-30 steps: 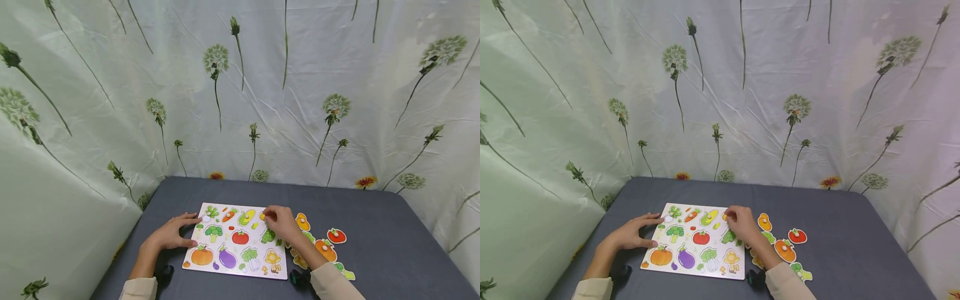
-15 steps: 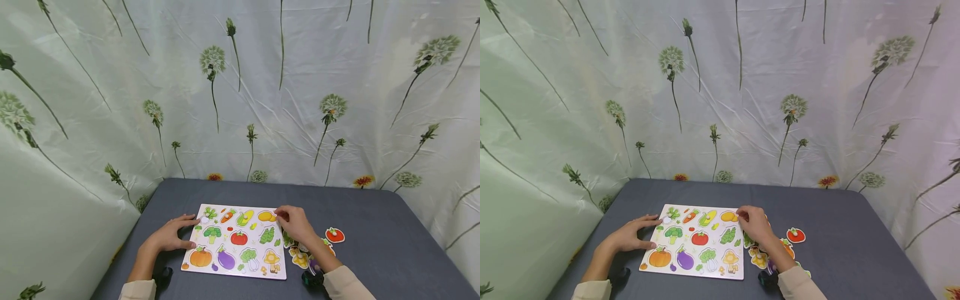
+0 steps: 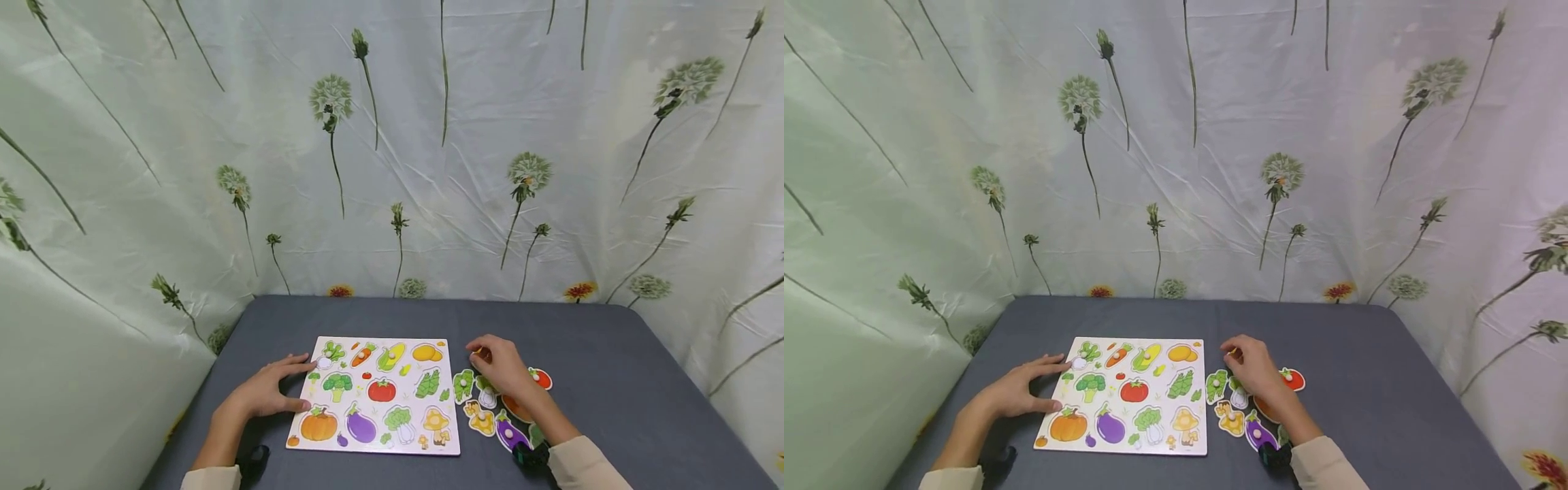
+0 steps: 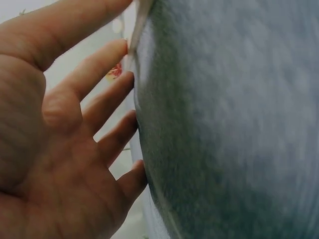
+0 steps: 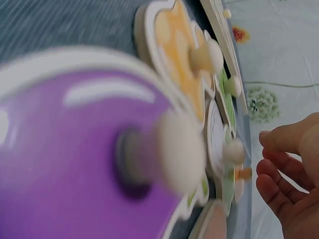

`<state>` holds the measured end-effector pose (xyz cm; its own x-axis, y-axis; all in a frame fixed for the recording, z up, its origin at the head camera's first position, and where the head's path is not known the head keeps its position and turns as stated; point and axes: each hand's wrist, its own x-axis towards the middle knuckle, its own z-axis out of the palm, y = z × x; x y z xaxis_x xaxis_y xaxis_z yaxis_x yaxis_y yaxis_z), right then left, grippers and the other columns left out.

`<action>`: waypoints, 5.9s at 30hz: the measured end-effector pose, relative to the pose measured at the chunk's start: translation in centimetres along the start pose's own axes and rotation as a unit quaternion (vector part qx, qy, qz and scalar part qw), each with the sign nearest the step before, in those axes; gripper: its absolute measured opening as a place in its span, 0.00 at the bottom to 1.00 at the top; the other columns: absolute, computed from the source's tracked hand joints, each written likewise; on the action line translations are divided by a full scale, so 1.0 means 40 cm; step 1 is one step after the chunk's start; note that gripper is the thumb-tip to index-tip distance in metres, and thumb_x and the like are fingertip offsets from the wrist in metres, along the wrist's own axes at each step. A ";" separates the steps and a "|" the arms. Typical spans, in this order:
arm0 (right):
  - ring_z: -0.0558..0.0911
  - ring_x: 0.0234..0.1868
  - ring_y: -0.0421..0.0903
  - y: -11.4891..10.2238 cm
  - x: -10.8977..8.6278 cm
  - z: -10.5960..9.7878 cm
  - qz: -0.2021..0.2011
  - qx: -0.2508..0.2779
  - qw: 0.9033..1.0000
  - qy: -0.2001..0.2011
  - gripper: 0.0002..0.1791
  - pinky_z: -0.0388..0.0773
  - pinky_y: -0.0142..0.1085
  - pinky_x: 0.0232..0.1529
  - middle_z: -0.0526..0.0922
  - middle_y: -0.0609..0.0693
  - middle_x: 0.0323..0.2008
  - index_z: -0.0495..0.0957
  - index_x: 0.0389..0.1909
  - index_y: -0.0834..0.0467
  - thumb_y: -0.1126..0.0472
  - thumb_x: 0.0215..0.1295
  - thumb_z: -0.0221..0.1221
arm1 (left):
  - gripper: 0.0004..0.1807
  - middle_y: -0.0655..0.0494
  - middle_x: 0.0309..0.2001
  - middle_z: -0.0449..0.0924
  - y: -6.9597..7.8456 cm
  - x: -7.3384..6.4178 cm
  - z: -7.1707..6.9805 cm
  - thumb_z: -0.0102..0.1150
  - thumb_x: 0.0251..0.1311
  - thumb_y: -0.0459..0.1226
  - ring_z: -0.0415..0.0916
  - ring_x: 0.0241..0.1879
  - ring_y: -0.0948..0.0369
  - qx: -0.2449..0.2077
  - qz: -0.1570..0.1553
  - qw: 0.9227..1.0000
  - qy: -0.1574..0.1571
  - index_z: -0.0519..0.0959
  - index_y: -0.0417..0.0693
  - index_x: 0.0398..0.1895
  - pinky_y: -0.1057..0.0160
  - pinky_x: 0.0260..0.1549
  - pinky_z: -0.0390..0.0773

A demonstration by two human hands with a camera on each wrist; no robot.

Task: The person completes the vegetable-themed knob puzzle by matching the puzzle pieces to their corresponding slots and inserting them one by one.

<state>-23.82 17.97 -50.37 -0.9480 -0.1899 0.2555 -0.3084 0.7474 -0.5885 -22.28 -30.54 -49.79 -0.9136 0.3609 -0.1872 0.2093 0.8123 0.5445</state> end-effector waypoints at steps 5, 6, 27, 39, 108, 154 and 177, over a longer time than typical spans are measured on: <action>0.79 0.35 0.40 0.010 -0.010 -0.016 -0.002 0.001 1.000 -0.019 0.09 0.78 0.32 0.36 0.86 0.52 0.42 0.87 0.45 0.59 0.69 0.65 0.67 | 0.48 0.45 0.78 0.63 0.005 -0.003 -0.009 0.77 0.48 0.59 0.51 0.79 0.33 0.008 0.001 1.000 -0.001 0.74 0.55 0.73 0.23 0.71 0.47; 0.78 0.35 0.40 0.014 -0.013 -0.018 -0.005 -0.001 1.000 -0.022 0.09 0.78 0.32 0.36 0.86 0.52 0.42 0.87 0.44 0.59 0.69 0.64 0.67 | 0.48 0.44 0.78 0.63 0.004 -0.003 -0.008 0.77 0.48 0.59 0.51 0.79 0.33 0.009 0.005 1.000 0.000 0.73 0.54 0.73 0.23 0.71 0.46; 0.81 0.38 0.42 0.062 -0.025 -0.027 -0.008 -0.035 0.999 -0.025 0.13 0.79 0.32 0.37 0.87 0.52 0.45 0.88 0.43 0.57 0.74 0.65 0.62 | 0.46 0.42 0.79 0.60 -0.005 -0.021 0.013 0.74 0.53 0.57 0.47 0.79 0.32 -0.009 0.020 1.000 -0.002 0.71 0.52 0.75 0.23 0.72 0.40; 0.81 0.40 0.42 0.071 -0.026 -0.029 0.002 -0.030 0.999 -0.032 0.13 0.80 0.33 0.39 0.87 0.52 0.48 0.88 0.48 0.56 0.71 0.67 0.63 | 0.47 0.44 0.79 0.61 -0.002 -0.017 0.009 0.75 0.52 0.58 0.48 0.80 0.34 0.005 0.017 1.000 0.005 0.71 0.54 0.75 0.24 0.73 0.41; 0.77 0.33 0.40 -0.052 0.058 -0.002 0.006 -0.020 1.000 -0.015 0.06 0.77 0.32 0.33 0.81 0.46 0.34 0.86 0.41 0.55 0.58 0.69 0.67 | 0.48 0.44 0.80 0.60 0.003 -0.012 0.006 0.74 0.51 0.59 0.47 0.80 0.34 0.008 0.007 1.000 0.003 0.71 0.55 0.75 0.26 0.74 0.41; 0.76 0.32 0.38 -0.132 0.088 0.126 -0.014 -0.009 0.998 -0.060 0.05 0.75 0.33 0.34 0.82 0.44 0.34 0.88 0.41 0.56 0.60 0.68 0.68 | 0.47 0.44 0.79 0.60 -0.002 -0.017 0.008 0.76 0.51 0.57 0.47 0.80 0.34 0.002 0.020 1.000 0.003 0.71 0.54 0.75 0.24 0.73 0.41; 0.75 0.31 0.38 -0.132 0.085 0.134 -0.009 -0.006 0.998 -0.061 0.05 0.75 0.32 0.32 0.81 0.46 0.33 0.87 0.41 0.58 0.62 0.68 0.68 | 0.48 0.46 0.80 0.60 -0.013 -0.006 0.009 0.75 0.50 0.59 0.47 0.80 0.36 0.007 0.011 1.000 0.006 0.71 0.56 0.76 0.26 0.74 0.42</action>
<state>-25.84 9.96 -50.52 -0.9448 -0.2798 0.1703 -0.3258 0.7503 -0.5752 -22.04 -30.90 -50.34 -0.9125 0.3741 -0.1652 0.2347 0.8098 0.5377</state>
